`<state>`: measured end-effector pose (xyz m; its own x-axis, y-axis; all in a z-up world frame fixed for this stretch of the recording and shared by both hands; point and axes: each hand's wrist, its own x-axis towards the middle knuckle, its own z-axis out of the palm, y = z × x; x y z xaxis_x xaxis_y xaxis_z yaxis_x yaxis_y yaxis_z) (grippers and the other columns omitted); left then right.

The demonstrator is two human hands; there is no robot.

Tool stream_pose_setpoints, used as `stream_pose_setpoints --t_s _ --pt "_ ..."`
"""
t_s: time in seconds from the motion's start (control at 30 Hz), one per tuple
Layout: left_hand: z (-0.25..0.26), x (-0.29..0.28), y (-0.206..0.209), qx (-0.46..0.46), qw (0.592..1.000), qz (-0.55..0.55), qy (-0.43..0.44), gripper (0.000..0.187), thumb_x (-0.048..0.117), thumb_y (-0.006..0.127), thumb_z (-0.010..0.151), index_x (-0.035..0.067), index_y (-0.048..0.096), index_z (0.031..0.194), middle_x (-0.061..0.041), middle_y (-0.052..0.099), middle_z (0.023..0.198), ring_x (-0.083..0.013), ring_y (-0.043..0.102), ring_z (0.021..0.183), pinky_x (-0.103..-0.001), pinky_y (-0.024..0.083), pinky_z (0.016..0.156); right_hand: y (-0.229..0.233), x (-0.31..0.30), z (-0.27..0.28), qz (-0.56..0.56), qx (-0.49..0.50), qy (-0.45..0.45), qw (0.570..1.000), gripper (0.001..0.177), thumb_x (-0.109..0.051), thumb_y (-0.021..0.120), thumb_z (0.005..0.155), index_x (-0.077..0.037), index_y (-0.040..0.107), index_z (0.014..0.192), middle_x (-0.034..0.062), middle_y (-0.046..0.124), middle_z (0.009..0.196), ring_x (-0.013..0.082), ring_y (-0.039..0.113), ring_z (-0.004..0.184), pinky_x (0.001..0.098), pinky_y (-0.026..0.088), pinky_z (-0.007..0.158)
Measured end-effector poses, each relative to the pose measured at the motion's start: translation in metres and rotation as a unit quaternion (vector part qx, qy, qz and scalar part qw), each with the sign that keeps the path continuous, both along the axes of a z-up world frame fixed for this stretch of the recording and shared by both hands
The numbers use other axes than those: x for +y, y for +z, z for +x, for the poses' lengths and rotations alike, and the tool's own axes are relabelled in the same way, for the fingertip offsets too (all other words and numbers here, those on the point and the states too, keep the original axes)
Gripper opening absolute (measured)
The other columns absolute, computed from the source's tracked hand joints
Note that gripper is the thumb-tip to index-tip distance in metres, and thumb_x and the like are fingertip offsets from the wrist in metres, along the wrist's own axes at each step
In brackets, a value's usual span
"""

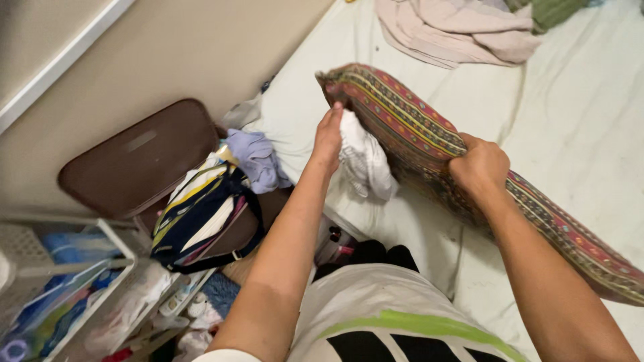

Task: The person organizes various items on a bed, including folding and moving a yellow character blanket and swapping pillowcases on different pillows.

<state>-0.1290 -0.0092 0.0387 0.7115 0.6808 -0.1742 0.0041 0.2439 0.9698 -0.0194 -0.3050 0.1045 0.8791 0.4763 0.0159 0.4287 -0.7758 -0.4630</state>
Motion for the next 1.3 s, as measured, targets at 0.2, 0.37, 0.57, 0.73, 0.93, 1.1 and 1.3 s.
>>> stream_pose_setpoints --t_s 0.2,0.37,0.57,0.73,0.93,1.1,1.3 --pt "-0.117 0.034 -0.013 0.115 0.983 0.034 0.138 0.046 0.040 0.061 0.101 -0.004 0.075 0.108 -0.007 0.068 0.091 -0.0205 0.054 0.084 -0.041 0.049 0.080 -0.006 0.024 -0.047 -0.020 -0.020 0.051 0.998 0.052 -0.011 0.063 0.079 -0.024 0.076 0.128 0.0201 0.075 0.101 0.0393 0.070 0.094 0.0504 0.054 0.085" --pt "-0.207 0.038 0.005 0.257 0.914 0.247 0.192 0.040 0.039 0.066 0.096 0.001 0.077 0.092 -0.016 0.071 0.084 -0.0279 0.063 0.076 -0.044 0.049 0.077 0.008 0.050 -0.109 -0.041 0.013 0.090 0.995 0.052 -0.012 0.062 0.080 -0.025 0.076 0.128 0.0200 0.075 0.102 0.0393 0.070 0.096 0.0504 0.053 0.085" --pt "-0.285 0.062 0.012 0.252 0.908 0.275 0.189 0.040 0.039 0.064 0.093 0.002 0.078 0.092 -0.018 0.073 0.081 -0.0266 0.065 0.070 -0.041 0.051 0.073 0.030 0.075 -0.189 -0.066 0.008 0.148 0.987 0.054 -0.013 0.064 0.078 -0.029 0.076 0.129 0.0203 0.075 0.101 0.0400 0.070 0.096 0.0507 0.054 0.085" --pt "-0.307 0.057 0.007 0.157 0.951 0.209 0.162 0.044 0.042 0.060 0.095 0.001 0.075 0.094 -0.016 0.076 0.081 -0.0220 0.067 0.073 -0.038 0.052 0.073 0.032 0.081 -0.221 -0.074 -0.006 0.158 0.985 0.049 -0.023 0.071 0.081 -0.028 0.074 0.130 0.0221 0.074 0.099 0.0412 0.070 0.094 0.0522 0.053 0.083" --pt "-0.312 0.057 0.010 0.254 0.914 0.294 0.114 0.048 0.048 0.058 0.100 0.005 0.078 0.099 -0.022 0.075 0.094 -0.0375 0.071 0.093 -0.045 0.054 0.084 0.018 0.064 -0.238 -0.075 -0.027 0.151 0.985 0.053 -0.014 0.065 0.079 -0.027 0.076 0.129 0.0215 0.075 0.100 0.0403 0.070 0.094 0.0520 0.054 0.083" --pt "-0.307 0.035 0.036 0.400 0.850 0.338 0.047 0.065 0.051 0.075 0.079 0.018 0.059 0.133 -0.017 0.063 0.134 -0.0399 0.057 0.124 -0.048 0.044 0.102 0.022 0.064 -0.243 -0.037 -0.001 0.127 0.991 0.053 -0.013 0.064 0.079 -0.028 0.076 0.128 0.0213 0.074 0.101 0.0401 0.070 0.096 0.0504 0.053 0.085" --pt "-0.272 0.031 0.031 0.219 0.887 0.400 0.065 0.099 0.035 0.084 0.073 0.001 0.034 0.151 -0.028 0.052 0.144 -0.0437 0.052 0.135 -0.044 0.044 0.114 0.033 0.052 -0.237 -0.019 0.021 0.089 0.996 0.054 -0.012 0.064 0.078 -0.029 0.076 0.128 0.0204 0.074 0.101 0.0401 0.069 0.095 0.0495 0.053 0.085"
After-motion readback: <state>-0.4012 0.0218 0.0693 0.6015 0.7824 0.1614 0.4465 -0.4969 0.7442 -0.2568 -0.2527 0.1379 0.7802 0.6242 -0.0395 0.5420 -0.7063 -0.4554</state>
